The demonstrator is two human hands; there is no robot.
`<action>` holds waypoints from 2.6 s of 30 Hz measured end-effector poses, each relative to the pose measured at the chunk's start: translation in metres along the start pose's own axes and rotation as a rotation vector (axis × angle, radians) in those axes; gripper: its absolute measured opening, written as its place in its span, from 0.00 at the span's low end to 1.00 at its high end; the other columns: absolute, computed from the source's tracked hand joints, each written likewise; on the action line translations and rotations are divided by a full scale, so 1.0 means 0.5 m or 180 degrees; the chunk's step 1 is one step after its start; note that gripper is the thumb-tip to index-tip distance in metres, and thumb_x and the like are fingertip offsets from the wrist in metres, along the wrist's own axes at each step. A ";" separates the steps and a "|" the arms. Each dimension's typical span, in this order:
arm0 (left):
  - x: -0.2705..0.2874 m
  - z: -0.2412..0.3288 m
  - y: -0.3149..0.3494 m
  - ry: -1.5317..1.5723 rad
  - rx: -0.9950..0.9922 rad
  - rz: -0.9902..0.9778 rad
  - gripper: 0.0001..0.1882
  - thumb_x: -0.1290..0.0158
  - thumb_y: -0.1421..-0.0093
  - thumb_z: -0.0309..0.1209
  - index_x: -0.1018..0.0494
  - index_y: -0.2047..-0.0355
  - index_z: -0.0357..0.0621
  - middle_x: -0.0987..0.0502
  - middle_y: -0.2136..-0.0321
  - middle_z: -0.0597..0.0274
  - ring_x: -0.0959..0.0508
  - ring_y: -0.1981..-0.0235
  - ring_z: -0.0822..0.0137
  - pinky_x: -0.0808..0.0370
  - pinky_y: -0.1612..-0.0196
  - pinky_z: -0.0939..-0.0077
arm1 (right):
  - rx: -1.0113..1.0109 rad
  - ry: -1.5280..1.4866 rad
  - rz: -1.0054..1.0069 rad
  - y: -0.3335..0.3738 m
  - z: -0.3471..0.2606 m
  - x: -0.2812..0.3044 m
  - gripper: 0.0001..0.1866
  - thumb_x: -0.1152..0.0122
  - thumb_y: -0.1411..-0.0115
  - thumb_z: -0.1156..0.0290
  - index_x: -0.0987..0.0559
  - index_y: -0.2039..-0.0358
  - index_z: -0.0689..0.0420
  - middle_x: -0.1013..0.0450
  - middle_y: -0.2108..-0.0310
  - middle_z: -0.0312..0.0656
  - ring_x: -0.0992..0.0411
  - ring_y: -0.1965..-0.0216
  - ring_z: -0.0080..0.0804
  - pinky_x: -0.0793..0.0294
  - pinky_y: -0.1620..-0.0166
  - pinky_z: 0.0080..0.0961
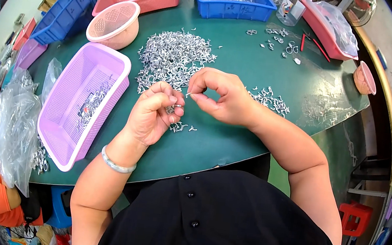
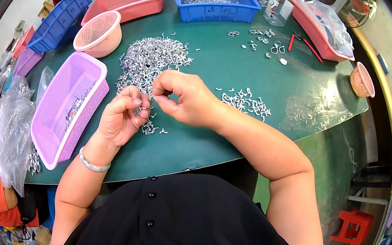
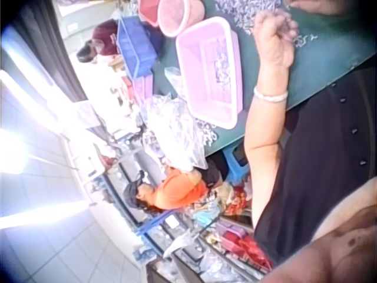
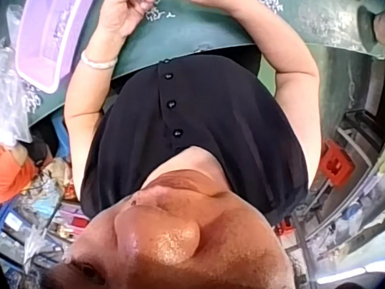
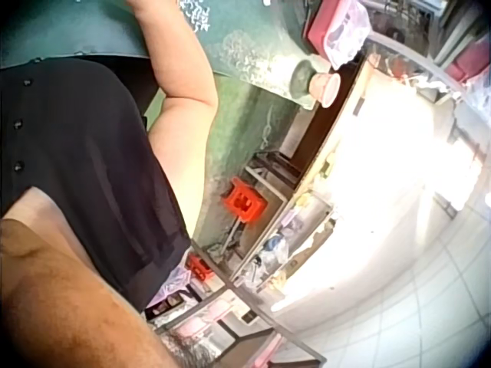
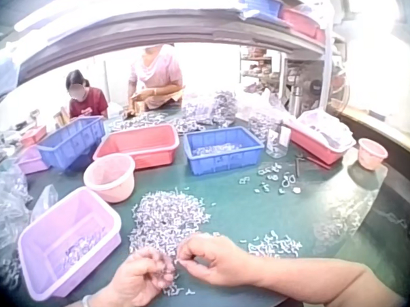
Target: The person connects small metal pieces together by hand.
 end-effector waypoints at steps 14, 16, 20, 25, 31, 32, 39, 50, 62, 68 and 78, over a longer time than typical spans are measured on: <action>-0.005 -0.019 0.000 -0.0500 0.0191 0.0038 0.05 0.52 0.42 0.30 0.33 0.70 0.41 0.29 0.75 0.62 0.29 0.77 0.74 0.33 0.79 0.86 | 0.0523 0.0527 0.0085 -0.002 -0.016 -0.004 0.09 0.42 0.56 0.84 0.31 0.76 0.58 0.30 0.73 0.39 0.29 0.68 0.34 0.30 0.66 0.25; -0.005 -0.018 -0.001 -0.0431 0.0167 0.0002 0.05 0.52 0.42 0.30 0.33 0.70 0.41 0.29 0.75 0.62 0.29 0.77 0.75 0.34 0.78 0.86 | 0.0428 0.0419 0.0103 -0.003 -0.014 0.000 0.09 0.42 0.56 0.84 0.31 0.75 0.59 0.30 0.73 0.40 0.29 0.68 0.34 0.30 0.66 0.25; 0.001 -0.019 -0.005 -0.0240 0.0120 -0.0232 0.06 0.52 0.41 0.30 0.31 0.70 0.42 0.28 0.75 0.64 0.28 0.76 0.75 0.31 0.75 0.85 | 0.0547 0.0345 0.0312 -0.006 -0.011 0.007 0.08 0.43 0.56 0.83 0.31 0.74 0.60 0.32 0.75 0.42 0.31 0.74 0.36 0.31 0.70 0.26; -0.001 -0.015 -0.006 -0.0175 0.0169 -0.0307 0.06 0.53 0.40 0.31 0.31 0.70 0.42 0.29 0.74 0.64 0.29 0.76 0.75 0.32 0.74 0.85 | 0.0491 0.0439 0.0316 -0.006 0.002 0.008 0.08 0.43 0.56 0.83 0.31 0.74 0.60 0.33 0.76 0.41 0.32 0.74 0.36 0.32 0.71 0.26; -0.003 -0.015 -0.004 -0.0119 0.0189 -0.0350 0.06 0.54 0.40 0.31 0.33 0.69 0.42 0.30 0.74 0.63 0.31 0.75 0.75 0.33 0.75 0.86 | 0.0473 0.0524 0.0257 -0.004 0.005 0.006 0.08 0.43 0.56 0.82 0.31 0.74 0.59 0.33 0.76 0.41 0.33 0.75 0.37 0.33 0.73 0.27; -0.003 -0.015 -0.003 -0.0105 0.0195 -0.0325 0.05 0.56 0.40 0.30 0.34 0.70 0.42 0.31 0.74 0.63 0.31 0.76 0.75 0.35 0.76 0.88 | 0.0469 0.0546 0.0239 -0.004 0.007 0.005 0.07 0.43 0.55 0.81 0.31 0.74 0.59 0.33 0.76 0.41 0.33 0.75 0.37 0.33 0.73 0.27; -0.008 0.047 0.006 -0.0269 -0.0237 -0.0065 0.06 0.57 0.40 0.29 0.33 0.69 0.40 0.29 0.73 0.61 0.30 0.74 0.73 0.32 0.74 0.84 | 0.0424 0.0869 -0.0080 -0.005 0.026 -0.002 0.05 0.44 0.53 0.80 0.28 0.74 0.61 0.32 0.73 0.41 0.32 0.69 0.37 0.32 0.65 0.27; 0.047 0.286 0.154 -0.2019 -0.1677 0.1157 0.06 0.53 0.42 0.29 0.30 0.69 0.40 0.28 0.74 0.63 0.28 0.73 0.74 0.31 0.71 0.85 | 0.0535 0.0983 -0.0816 0.014 0.043 -0.057 0.05 0.40 0.55 0.76 0.24 0.74 0.57 0.33 0.74 0.39 0.33 0.68 0.38 0.33 0.65 0.31; 0.081 0.261 0.154 -0.5266 -0.1380 0.1608 0.11 0.52 0.45 0.28 0.27 0.66 0.33 0.24 0.67 0.51 0.25 0.64 0.61 0.32 0.59 0.74 | 0.0536 0.1003 -0.0850 0.012 0.035 -0.071 0.03 0.45 0.53 0.77 0.27 0.75 0.59 0.34 0.74 0.41 0.34 0.68 0.40 0.33 0.64 0.32; 0.028 0.230 0.142 -0.5323 -0.1822 0.1349 0.06 0.50 0.49 0.24 0.27 0.72 0.34 0.26 0.71 0.54 0.26 0.67 0.59 0.32 0.61 0.73 | 0.0486 0.1098 -0.0732 0.000 0.029 -0.022 0.02 0.46 0.52 0.77 0.28 0.76 0.59 0.34 0.74 0.42 0.34 0.68 0.42 0.33 0.65 0.33; -0.040 0.108 0.118 -0.5282 -0.1970 0.0320 0.03 0.50 0.50 0.19 0.28 0.73 0.35 0.29 0.76 0.58 0.30 0.76 0.67 0.34 0.73 0.78 | -0.0485 0.2162 -0.1300 0.046 0.051 0.194 0.03 0.47 0.51 0.76 0.29 0.77 0.62 0.34 0.75 0.44 0.34 0.72 0.41 0.34 0.68 0.31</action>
Point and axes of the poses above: each hand's wrist, its own y-axis away from the middle knuckle, its own x-axis out of the back of the hand, z = x × y, the point moved 4 cm from there along -y, towards the middle knuckle
